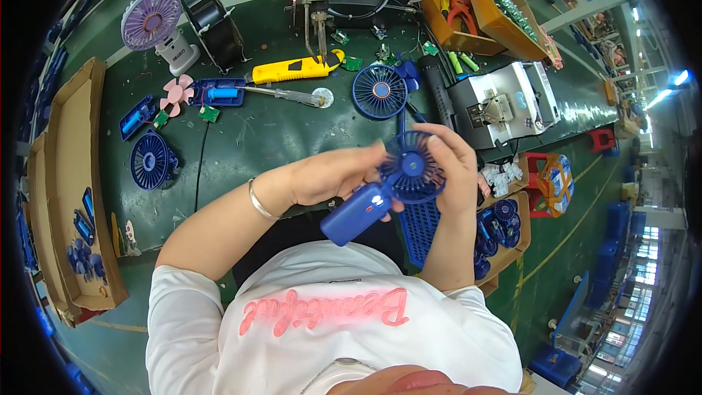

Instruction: The person assembles portable fans by connecting circuit boards to internal wiring, fitting components into the handle housings, driving screws with an electric screwdriver, and attaching the fan blades and covers.

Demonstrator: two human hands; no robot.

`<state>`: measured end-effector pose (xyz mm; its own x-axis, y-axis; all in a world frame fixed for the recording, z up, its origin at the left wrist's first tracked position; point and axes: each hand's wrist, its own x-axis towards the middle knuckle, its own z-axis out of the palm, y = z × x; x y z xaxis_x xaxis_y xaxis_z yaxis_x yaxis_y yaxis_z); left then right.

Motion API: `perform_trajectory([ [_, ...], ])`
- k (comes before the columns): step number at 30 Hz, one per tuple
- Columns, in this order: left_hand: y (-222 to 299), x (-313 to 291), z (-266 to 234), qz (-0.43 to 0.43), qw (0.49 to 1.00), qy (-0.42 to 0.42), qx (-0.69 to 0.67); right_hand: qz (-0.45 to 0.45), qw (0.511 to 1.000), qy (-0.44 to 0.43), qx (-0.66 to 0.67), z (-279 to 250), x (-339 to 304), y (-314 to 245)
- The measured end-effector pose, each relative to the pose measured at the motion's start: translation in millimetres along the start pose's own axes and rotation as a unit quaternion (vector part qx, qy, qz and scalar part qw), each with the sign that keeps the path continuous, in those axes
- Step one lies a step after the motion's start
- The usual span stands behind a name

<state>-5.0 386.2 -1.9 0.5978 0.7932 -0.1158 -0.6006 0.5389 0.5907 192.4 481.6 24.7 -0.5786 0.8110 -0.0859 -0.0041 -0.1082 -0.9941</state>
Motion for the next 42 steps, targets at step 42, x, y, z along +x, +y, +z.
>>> perform_trajectory([
  [42,-4.8,-1.0,-4.7,0.181,0.980,0.045,-0.068,-0.081,0.896,0.313,0.305,-8.5,-6.6,18.3],
])
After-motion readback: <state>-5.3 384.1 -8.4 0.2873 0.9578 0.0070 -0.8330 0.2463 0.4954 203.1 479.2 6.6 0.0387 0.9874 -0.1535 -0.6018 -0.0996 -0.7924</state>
